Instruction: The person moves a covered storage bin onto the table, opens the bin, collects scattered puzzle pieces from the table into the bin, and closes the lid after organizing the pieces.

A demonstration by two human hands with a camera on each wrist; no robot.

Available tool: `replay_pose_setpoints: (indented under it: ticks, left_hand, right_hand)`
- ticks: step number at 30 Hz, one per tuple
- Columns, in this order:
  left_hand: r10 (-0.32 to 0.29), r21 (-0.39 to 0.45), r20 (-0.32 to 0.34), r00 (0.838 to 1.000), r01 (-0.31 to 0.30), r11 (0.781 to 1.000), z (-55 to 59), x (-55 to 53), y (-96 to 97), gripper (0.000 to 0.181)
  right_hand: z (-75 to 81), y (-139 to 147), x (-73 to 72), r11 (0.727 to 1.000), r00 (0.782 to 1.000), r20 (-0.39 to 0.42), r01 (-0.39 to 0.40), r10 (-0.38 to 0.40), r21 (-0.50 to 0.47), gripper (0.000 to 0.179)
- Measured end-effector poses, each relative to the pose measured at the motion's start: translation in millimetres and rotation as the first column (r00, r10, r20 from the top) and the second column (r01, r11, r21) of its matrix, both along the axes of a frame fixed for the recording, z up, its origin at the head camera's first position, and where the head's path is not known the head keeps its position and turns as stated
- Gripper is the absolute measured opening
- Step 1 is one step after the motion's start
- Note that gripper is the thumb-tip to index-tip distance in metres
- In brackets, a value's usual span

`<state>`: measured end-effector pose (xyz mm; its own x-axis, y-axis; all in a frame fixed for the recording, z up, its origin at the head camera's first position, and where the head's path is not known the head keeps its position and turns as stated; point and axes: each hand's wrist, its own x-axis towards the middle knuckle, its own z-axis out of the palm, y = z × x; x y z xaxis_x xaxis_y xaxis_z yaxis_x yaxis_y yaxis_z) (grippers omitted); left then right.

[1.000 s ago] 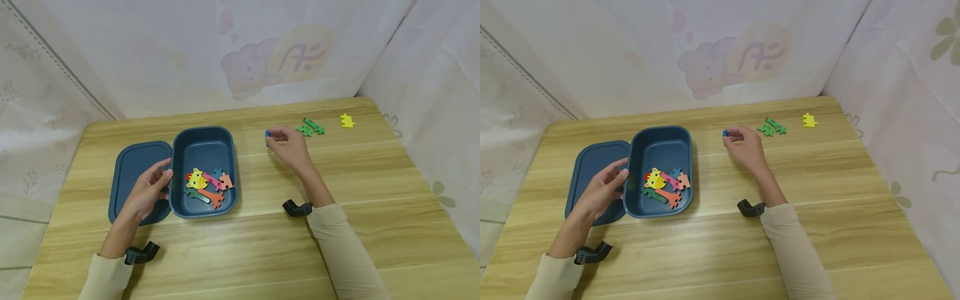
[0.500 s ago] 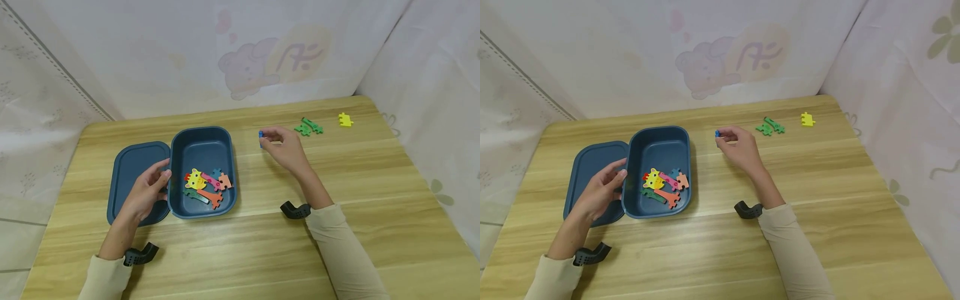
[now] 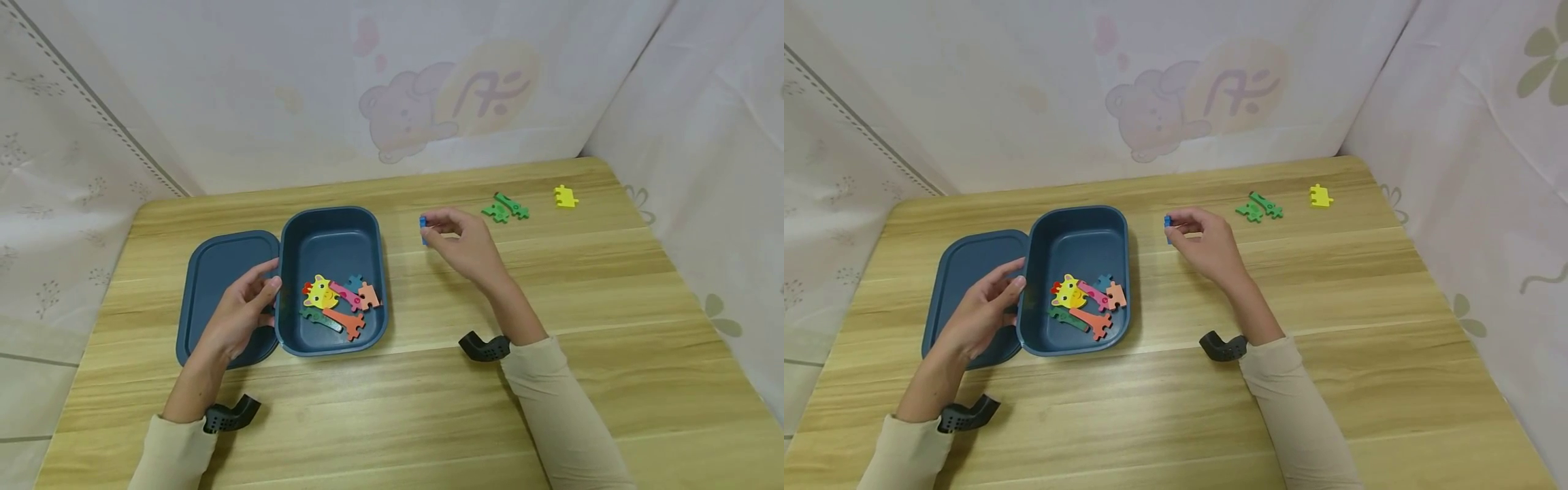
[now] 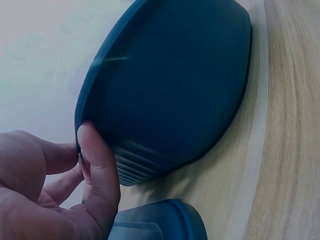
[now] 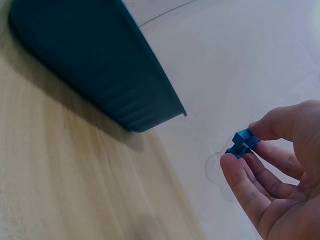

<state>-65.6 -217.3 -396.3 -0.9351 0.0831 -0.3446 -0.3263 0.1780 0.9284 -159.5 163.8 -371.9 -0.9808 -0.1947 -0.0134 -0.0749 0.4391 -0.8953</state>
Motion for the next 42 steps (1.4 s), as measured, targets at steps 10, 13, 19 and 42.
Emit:
replay_pose_setpoints:
  ticks: [10, 13, 19, 42]
  left_hand:
    - [0.001, 0.004, -0.006, 1.000, -0.001, 1.000, -2.5, 0.5, -2.0, 0.064]
    - [0.005, 0.000, 0.000, 1.000, -0.005, 1.000, -2.3, 1.0, -2.5, 0.064]
    - [-0.004, 0.008, -0.013, 1.000, 0.004, 1.000, -0.1, 0.0, -1.1, 0.063]
    - [0.004, 0.018, -0.012, 1.000, -0.003, 1.000, -1.9, -0.3, -1.0, 0.061]
  right_hand:
    - [4.4, -9.3, 5.7, 0.997, 0.997, -0.023, -0.074, 0.073, -0.015, 0.034]
    - [3.8, -12.1, 7.0, 0.996, 0.996, -0.020, -0.086, 0.085, -0.020, 0.034]
    - [8.6, -13.6, 11.7, 0.996, 0.996, -0.019, -0.086, 0.086, -0.025, 0.031]
    - [11.2, -30.7, 21.9, 0.976, 0.980, 0.002, -0.197, 0.198, -0.089, 0.031]
